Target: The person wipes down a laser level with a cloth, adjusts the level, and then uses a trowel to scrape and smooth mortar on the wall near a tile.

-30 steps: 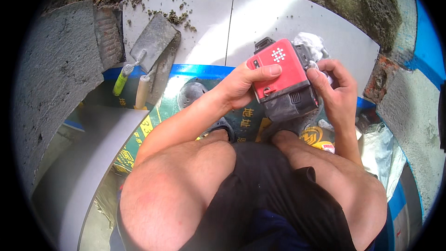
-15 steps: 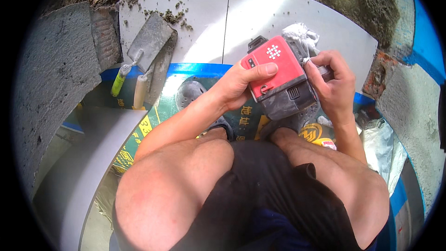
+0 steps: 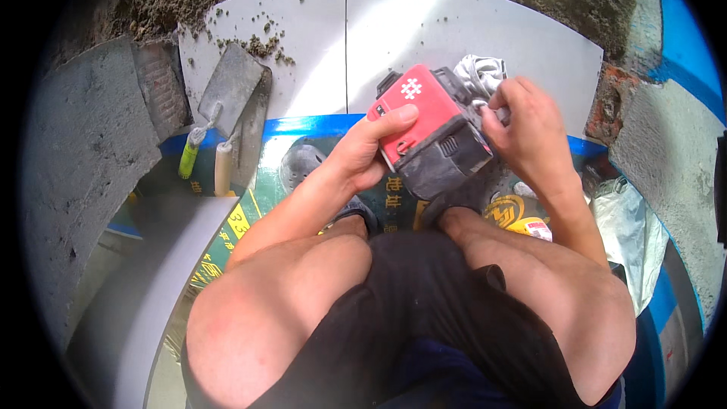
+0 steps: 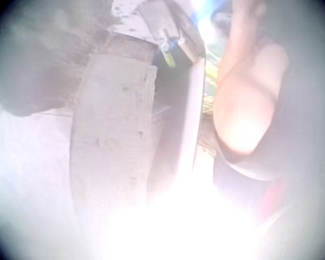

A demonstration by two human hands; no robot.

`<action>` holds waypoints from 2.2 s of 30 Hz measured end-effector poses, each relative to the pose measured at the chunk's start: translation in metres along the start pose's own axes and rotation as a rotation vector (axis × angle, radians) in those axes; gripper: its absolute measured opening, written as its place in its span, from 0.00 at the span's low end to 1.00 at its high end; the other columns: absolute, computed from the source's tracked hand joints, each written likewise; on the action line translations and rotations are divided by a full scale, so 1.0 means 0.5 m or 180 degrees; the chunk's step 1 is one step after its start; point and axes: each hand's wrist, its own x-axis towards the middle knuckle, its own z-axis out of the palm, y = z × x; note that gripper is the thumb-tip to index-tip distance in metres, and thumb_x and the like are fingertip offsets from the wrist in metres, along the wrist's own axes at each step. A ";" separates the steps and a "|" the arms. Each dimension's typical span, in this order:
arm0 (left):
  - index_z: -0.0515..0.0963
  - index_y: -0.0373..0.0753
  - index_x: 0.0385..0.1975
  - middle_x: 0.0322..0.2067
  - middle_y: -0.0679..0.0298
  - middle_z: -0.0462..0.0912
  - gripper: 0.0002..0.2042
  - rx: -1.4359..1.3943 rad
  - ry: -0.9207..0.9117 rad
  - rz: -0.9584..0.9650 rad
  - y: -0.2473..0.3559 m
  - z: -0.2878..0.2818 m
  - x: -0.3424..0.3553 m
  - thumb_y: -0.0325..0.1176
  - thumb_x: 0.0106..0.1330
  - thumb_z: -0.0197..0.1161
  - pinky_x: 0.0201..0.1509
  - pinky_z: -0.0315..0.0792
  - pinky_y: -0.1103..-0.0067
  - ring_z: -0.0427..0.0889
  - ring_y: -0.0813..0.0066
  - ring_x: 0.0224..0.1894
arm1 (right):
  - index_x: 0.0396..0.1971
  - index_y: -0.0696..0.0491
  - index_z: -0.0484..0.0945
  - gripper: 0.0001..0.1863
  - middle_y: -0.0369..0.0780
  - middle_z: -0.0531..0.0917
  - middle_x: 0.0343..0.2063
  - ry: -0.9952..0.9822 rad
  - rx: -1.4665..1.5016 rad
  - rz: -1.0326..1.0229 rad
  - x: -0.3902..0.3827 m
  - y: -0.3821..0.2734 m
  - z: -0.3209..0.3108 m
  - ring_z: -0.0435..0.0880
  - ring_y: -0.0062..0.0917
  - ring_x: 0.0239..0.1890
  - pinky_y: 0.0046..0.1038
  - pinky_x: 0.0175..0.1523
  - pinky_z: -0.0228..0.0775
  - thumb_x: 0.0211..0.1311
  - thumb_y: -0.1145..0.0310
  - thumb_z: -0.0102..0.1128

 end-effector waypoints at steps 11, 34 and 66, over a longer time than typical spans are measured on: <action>0.68 0.32 0.68 0.61 0.50 0.80 0.30 -0.0860 -0.0591 -0.0345 0.011 -0.011 -0.012 0.42 0.72 0.67 0.71 0.74 0.60 0.81 0.57 0.63 | 0.40 0.56 0.81 0.06 0.35 0.83 0.32 -0.0103 0.2471 0.1184 -0.015 0.009 -0.067 0.80 0.19 0.32 0.24 0.35 0.72 0.69 0.70 0.65; 0.62 0.32 0.59 0.47 0.57 0.83 0.41 0.3052 0.0900 0.2065 0.045 0.103 -0.046 0.36 0.52 0.85 0.54 0.79 0.75 0.83 0.75 0.48 | 0.38 0.56 0.81 0.04 0.38 0.82 0.31 0.0359 0.1742 0.0713 0.021 -0.095 -0.053 0.80 0.21 0.31 0.24 0.35 0.71 0.67 0.75 0.67; 0.63 0.30 0.61 0.53 0.52 0.78 0.43 0.4091 0.1123 0.3610 0.042 0.081 -0.032 0.30 0.48 0.86 0.56 0.78 0.73 0.83 0.68 0.52 | 0.31 0.58 0.79 0.09 0.34 0.83 0.25 0.0322 0.1882 0.0930 0.033 -0.067 0.000 0.79 0.13 0.29 0.21 0.33 0.70 0.66 0.70 0.68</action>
